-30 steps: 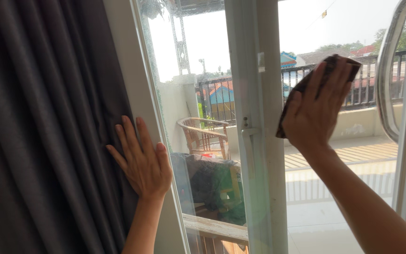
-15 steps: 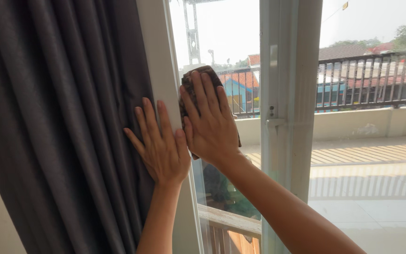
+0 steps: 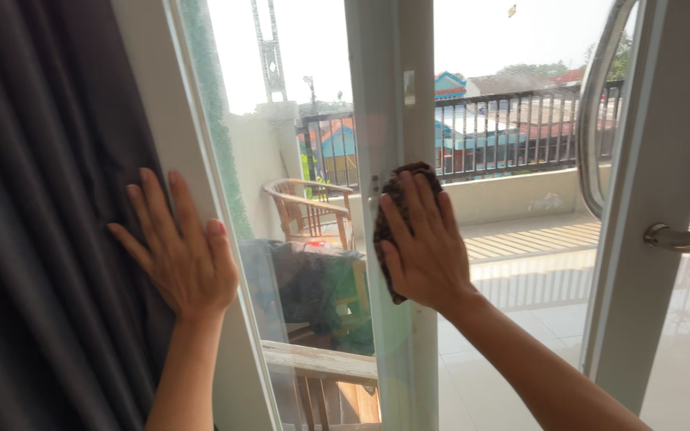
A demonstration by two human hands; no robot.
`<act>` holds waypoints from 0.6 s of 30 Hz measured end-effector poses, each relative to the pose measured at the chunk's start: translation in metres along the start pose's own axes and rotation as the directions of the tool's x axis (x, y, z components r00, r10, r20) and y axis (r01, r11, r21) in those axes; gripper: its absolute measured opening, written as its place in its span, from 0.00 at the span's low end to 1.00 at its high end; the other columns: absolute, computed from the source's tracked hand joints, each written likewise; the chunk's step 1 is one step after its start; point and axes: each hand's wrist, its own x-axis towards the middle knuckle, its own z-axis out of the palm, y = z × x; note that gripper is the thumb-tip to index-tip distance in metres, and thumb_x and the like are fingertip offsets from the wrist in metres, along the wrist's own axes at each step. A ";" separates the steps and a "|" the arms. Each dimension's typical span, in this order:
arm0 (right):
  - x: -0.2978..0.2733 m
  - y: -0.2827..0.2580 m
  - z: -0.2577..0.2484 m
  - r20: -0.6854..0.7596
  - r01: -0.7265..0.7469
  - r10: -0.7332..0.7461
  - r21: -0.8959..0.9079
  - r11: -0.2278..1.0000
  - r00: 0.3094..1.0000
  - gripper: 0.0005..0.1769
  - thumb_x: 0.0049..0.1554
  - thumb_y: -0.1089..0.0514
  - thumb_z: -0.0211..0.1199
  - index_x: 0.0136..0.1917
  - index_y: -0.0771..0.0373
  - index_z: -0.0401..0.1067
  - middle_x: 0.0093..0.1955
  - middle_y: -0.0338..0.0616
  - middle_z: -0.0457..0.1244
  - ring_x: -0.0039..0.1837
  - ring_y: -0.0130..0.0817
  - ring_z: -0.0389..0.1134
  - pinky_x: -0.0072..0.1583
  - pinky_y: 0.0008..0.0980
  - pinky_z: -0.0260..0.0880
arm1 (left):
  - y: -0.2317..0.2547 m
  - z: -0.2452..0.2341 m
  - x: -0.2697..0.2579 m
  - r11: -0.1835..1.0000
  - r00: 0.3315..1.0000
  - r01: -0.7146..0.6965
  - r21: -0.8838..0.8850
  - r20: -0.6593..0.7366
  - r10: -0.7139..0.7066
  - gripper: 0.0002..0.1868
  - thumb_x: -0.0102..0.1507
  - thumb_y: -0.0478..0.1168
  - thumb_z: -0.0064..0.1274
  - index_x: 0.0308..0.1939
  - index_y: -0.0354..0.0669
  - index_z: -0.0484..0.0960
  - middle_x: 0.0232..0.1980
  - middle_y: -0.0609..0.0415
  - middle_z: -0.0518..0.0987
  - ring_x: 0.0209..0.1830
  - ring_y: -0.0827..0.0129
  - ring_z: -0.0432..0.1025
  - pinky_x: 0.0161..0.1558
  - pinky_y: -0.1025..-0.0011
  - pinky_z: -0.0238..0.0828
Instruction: The person wipes the glass surface of a sliding balcony door with a dark cloth, moving the cloth in vertical and horizontal strokes across the frame. The person holds the door handle with one hand while cleaning with the other, focusing on the central and lower sections of the glass.
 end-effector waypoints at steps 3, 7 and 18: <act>-0.035 0.059 -0.014 -0.043 -0.079 0.076 -0.062 0.995 0.996 0.34 0.62 0.49 0.47 0.77 0.67 0.57 0.83 0.69 0.42 0.84 0.65 0.40 0.79 0.65 0.36 | 0.000 -0.001 -0.001 1.000 1.000 0.004 0.008 0.023 -0.004 0.37 0.76 0.55 0.15 0.82 0.33 0.54 0.84 0.32 0.49 0.85 0.40 0.40 0.76 0.34 0.19; -0.073 0.127 -0.045 -0.106 -0.207 0.197 -0.098 0.973 0.975 0.36 0.66 0.51 0.40 0.81 0.74 0.49 0.83 0.77 0.39 0.85 0.70 0.36 0.80 0.67 0.34 | 0.001 -0.002 -0.001 1.000 0.999 0.000 0.024 0.038 -0.001 0.38 0.76 0.55 0.14 0.83 0.32 0.52 0.84 0.31 0.47 0.86 0.40 0.38 0.75 0.33 0.18; -0.010 0.104 -0.023 -0.252 -0.475 0.439 -0.104 0.874 0.863 0.37 0.71 0.52 0.37 0.84 0.77 0.37 0.85 0.77 0.31 0.87 0.71 0.29 0.83 0.68 0.28 | 0.005 0.003 -0.003 1.000 1.000 0.016 0.025 -0.011 -0.016 0.37 0.76 0.54 0.15 0.81 0.32 0.54 0.83 0.32 0.50 0.85 0.40 0.42 0.76 0.35 0.21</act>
